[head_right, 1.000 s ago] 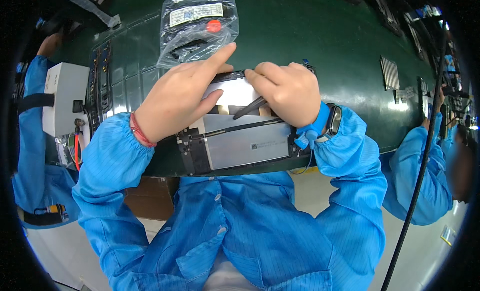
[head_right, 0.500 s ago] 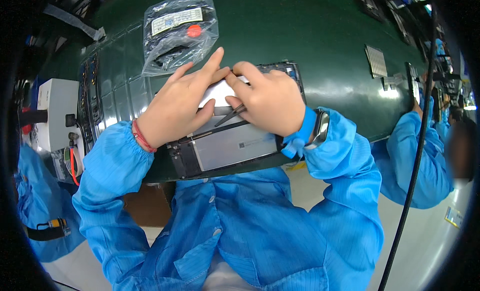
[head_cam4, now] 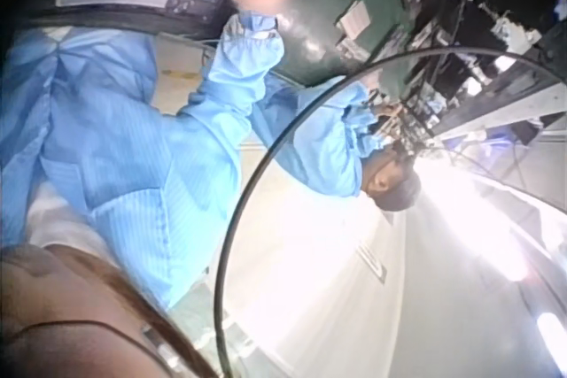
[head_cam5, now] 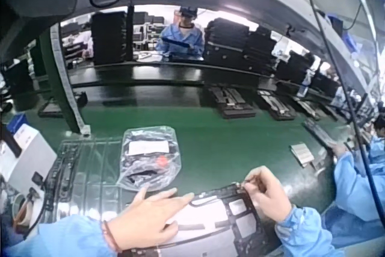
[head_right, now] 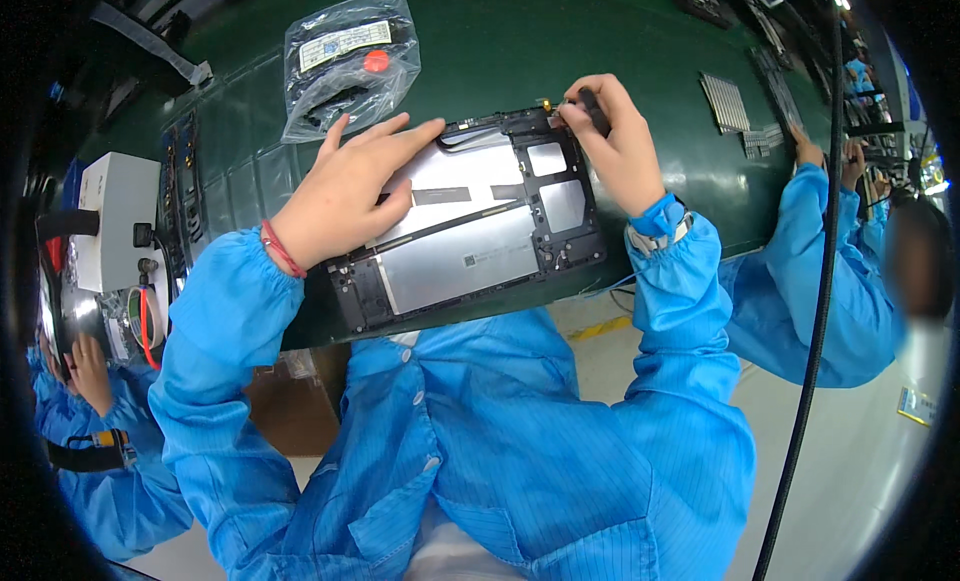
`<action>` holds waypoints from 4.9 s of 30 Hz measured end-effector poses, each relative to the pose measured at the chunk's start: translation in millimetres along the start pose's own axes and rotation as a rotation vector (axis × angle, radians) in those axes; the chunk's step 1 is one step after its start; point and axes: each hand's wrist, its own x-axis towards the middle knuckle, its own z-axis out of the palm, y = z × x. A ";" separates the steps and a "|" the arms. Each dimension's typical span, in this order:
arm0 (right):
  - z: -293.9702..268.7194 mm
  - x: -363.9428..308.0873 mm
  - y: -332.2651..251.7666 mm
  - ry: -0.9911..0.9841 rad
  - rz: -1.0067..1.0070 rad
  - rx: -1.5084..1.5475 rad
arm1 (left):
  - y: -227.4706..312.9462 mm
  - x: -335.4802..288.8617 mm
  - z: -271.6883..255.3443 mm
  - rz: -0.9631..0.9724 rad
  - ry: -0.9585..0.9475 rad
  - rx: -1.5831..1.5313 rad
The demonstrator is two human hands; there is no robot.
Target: Assembling a tablet device, installing batteries and internal boards into the frame.
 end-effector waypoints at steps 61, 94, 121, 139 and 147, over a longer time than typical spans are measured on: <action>49.1 8.9 -39.1 -0.513 -0.583 -0.585 | 113.1 -108.9 94.2 -0.649 0.252 -2.330; 12.7 -16.0 -77.9 -0.147 -0.340 0.870 | 189.3 -48.1 26.3 -0.108 0.658 0.311; 70.0 -3.0 -36.6 -0.348 -0.556 -0.628 | 130.0 -66.3 78.4 -0.526 0.221 -1.949; -0.8 -95.5 26.7 0.070 0.001 -0.228 | 95.2 -136.3 57.4 -0.580 0.580 0.064; -46.7 -92.2 25.8 0.145 0.519 0.890 | 102.4 -109.3 59.8 -0.423 0.729 -0.275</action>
